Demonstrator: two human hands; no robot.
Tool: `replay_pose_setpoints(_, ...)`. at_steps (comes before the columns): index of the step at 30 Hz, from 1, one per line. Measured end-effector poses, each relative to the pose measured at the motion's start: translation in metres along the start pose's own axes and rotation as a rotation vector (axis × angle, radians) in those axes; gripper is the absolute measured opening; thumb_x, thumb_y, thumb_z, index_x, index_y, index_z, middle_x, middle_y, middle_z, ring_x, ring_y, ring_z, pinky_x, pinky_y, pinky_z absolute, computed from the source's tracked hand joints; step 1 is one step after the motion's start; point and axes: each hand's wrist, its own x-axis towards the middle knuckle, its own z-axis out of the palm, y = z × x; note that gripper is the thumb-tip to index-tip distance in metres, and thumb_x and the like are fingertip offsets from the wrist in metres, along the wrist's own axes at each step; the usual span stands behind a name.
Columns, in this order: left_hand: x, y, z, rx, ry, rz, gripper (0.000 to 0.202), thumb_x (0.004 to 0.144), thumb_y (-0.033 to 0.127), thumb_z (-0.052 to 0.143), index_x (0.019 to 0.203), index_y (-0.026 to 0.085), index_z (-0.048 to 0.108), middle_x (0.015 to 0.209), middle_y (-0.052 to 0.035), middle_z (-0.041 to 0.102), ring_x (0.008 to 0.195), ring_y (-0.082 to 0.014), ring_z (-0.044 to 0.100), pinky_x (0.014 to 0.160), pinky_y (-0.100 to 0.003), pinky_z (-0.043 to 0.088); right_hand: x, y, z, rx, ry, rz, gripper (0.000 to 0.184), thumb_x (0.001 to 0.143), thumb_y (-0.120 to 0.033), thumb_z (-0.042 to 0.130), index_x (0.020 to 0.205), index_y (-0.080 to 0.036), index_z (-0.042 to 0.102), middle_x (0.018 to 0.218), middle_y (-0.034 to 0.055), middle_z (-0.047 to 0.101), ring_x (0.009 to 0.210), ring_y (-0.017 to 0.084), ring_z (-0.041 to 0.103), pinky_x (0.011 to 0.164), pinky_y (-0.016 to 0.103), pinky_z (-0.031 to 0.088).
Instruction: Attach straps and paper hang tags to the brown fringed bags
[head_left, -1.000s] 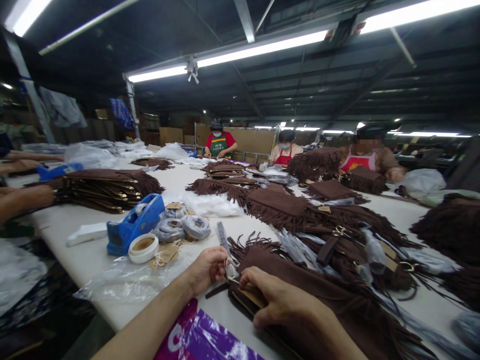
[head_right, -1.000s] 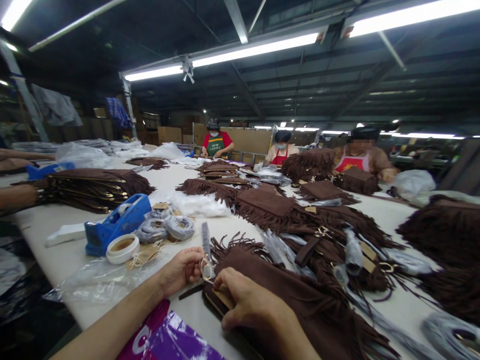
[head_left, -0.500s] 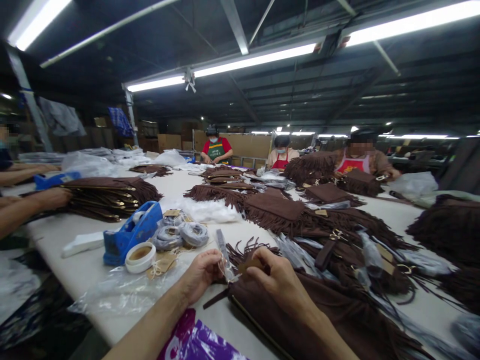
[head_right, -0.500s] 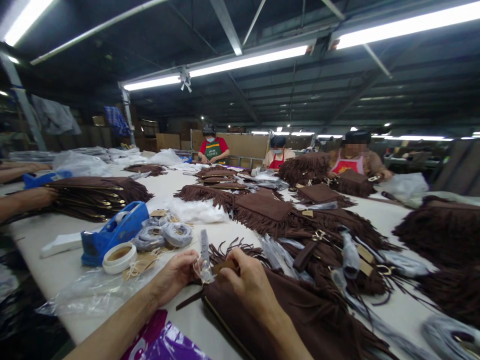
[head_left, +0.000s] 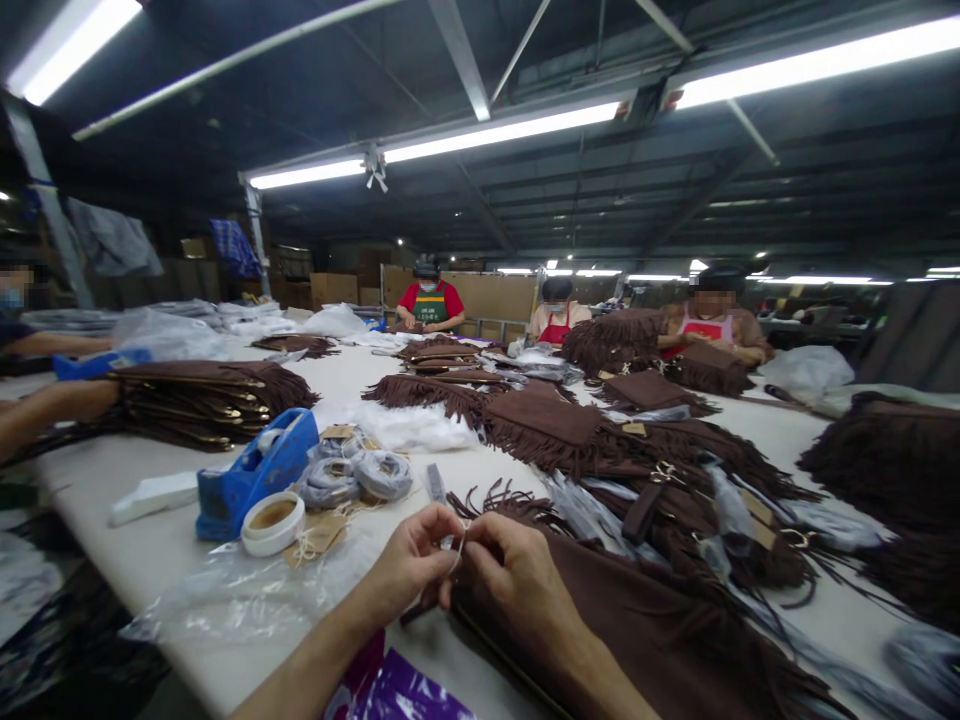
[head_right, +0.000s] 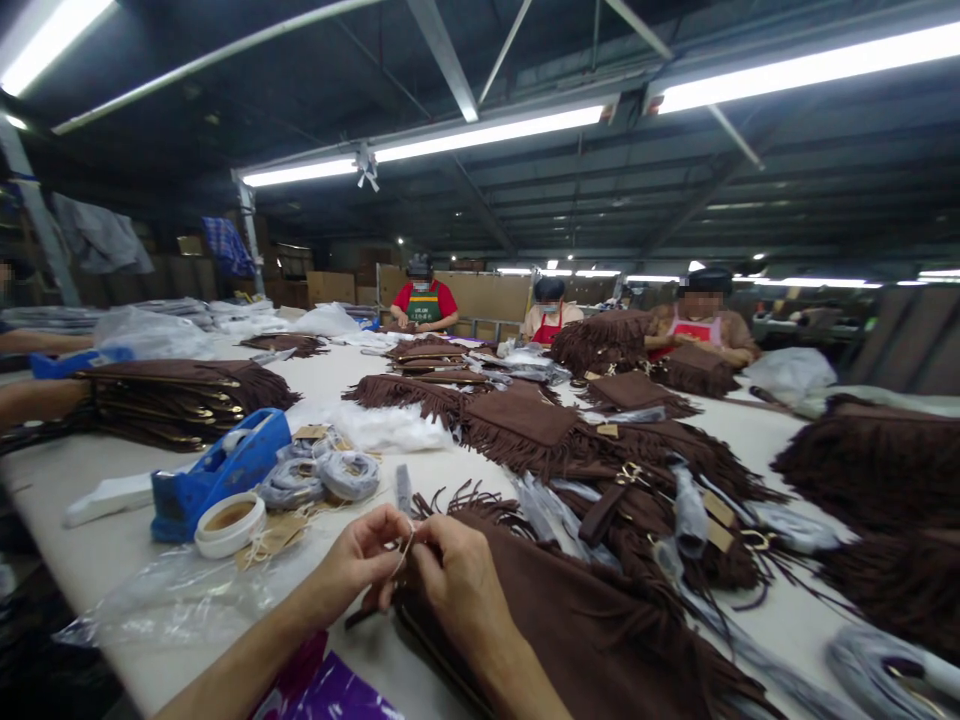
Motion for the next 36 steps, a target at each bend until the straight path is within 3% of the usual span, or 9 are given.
replay_pose_setpoints(3, 0.000, -0.005, 0.003, 0.167, -0.006, 0.053, 0.033, 0.068, 0.018, 0.072, 0.092, 0.020, 0.049, 0.071, 0.0054, 0.063, 0.039, -0.0066, 0.055, 0.034, -0.013, 0.036, -0.002, 0.004, 0.006, 0.014, 0.039, 0.045, 0.008, 0.079, -0.014, 0.053, 0.078, -0.020, 0.057, 0.065, -0.0017, 0.062, 0.060, 0.015, 0.058, 0.058, 0.022, 0.037)
replay_pose_setpoints(7, 0.001, -0.001, 0.004, 0.183, 0.081, 0.123, 0.047, 0.068, 0.018, 0.071, 0.109, 0.020, 0.048, 0.076, 0.0027, 0.068, 0.047, -0.0094, 0.060, 0.040, -0.015, 0.044, -0.005, 0.014, 0.015, 0.071, 0.026, 0.075, 0.020, 0.090, -0.035, 0.049, 0.098, -0.022, 0.061, 0.068, -0.0016, 0.064, 0.059, 0.016, 0.061, 0.059, 0.023, 0.041)
replay_pose_setpoints(13, 0.007, 0.008, -0.008, 0.022, 0.454, 0.083, 0.043, 0.066, 0.034, 0.075, 0.099, 0.014, 0.056, 0.060, 0.0011, 0.066, 0.044, -0.0165, 0.065, 0.032, -0.014, 0.031, -0.007, 0.037, 0.025, 0.263, 0.085, 0.321, 0.061, 0.095, -0.053, 0.025, 0.136, -0.014, 0.047, 0.071, 0.0002, 0.059, 0.050, 0.017, 0.058, 0.047, 0.026, 0.044)
replay_pose_setpoints(18, 0.009, 0.015, -0.031, -0.125, 0.713, 0.242, 0.042, 0.059, 0.033, 0.078, 0.090, 0.015, 0.056, 0.061, 0.0035, 0.065, 0.047, -0.0138, 0.065, 0.036, -0.014, 0.035, -0.009, 0.034, 0.017, 0.086, -0.064, 0.097, 0.036, 0.086, -0.027, 0.043, 0.112, -0.018, 0.067, 0.080, 0.0029, 0.066, 0.074, 0.018, 0.063, 0.072, 0.026, 0.048)
replay_pose_setpoints(21, 0.010, 0.022, -0.043, -0.140, 0.790, 0.305, 0.037, 0.064, 0.032, 0.075, 0.089, 0.018, 0.052, 0.063, 0.0068, 0.064, 0.050, -0.0103, 0.065, 0.041, -0.013, 0.038, -0.011, 0.031, 0.013, -0.001, -0.153, 0.036, 0.042, 0.070, -0.012, 0.046, 0.106, -0.019, 0.068, 0.084, 0.0020, 0.068, 0.078, 0.018, 0.063, 0.073, 0.024, 0.046)
replay_pose_setpoints(26, 0.012, 0.043, -0.038, -0.086, 0.699, 0.227, 0.045, 0.065, 0.018, 0.077, 0.105, 0.014, 0.055, 0.088, -0.0062, 0.072, 0.066, -0.0178, 0.071, 0.056, -0.023, 0.053, -0.013, 0.030, 0.011, -0.050, -0.216, 0.043, 0.040, 0.075, -0.016, 0.043, 0.107, -0.018, 0.066, 0.098, 0.0053, 0.070, 0.092, 0.020, 0.063, 0.083, 0.027, 0.044)
replay_pose_setpoints(30, -0.007, 0.086, -0.038, 0.122, 0.523, 0.146, 0.066, 0.069, 0.020, 0.073, 0.130, 0.018, 0.047, 0.134, -0.0206, 0.053, 0.075, -0.0200, 0.071, 0.053, -0.025, 0.054, -0.013, 0.032, 0.011, -0.070, -0.281, 0.031, 0.038, 0.080, -0.019, 0.037, 0.104, -0.017, 0.067, 0.102, 0.0090, 0.069, 0.097, 0.024, 0.062, 0.088, 0.034, 0.043)
replay_pose_setpoints(33, -0.042, 0.116, -0.052, 0.413, 0.426, 0.220, 0.043, 0.078, 0.029, 0.065, 0.118, 0.015, 0.058, 0.119, -0.0144, 0.065, 0.084, -0.0210, 0.070, 0.063, -0.027, 0.056, -0.012, 0.038, 0.011, -0.088, -0.301, 0.004, 0.037, 0.082, -0.019, 0.036, 0.103, -0.017, 0.066, 0.099, 0.0095, 0.069, 0.096, 0.024, 0.062, 0.087, 0.034, 0.043)
replay_pose_setpoints(36, -0.085, 0.113, -0.072, 0.779, 0.391, 0.176, 0.032, 0.082, 0.032, 0.059, 0.108, 0.015, 0.066, 0.106, -0.0109, 0.071, 0.100, -0.0250, 0.066, 0.090, -0.038, 0.053, -0.011, 0.041, 0.011, -0.132, -0.289, -0.046, 0.033, 0.084, -0.021, 0.037, 0.102, -0.019, 0.065, 0.096, 0.0080, 0.069, 0.093, 0.023, 0.063, 0.084, 0.033, 0.045)
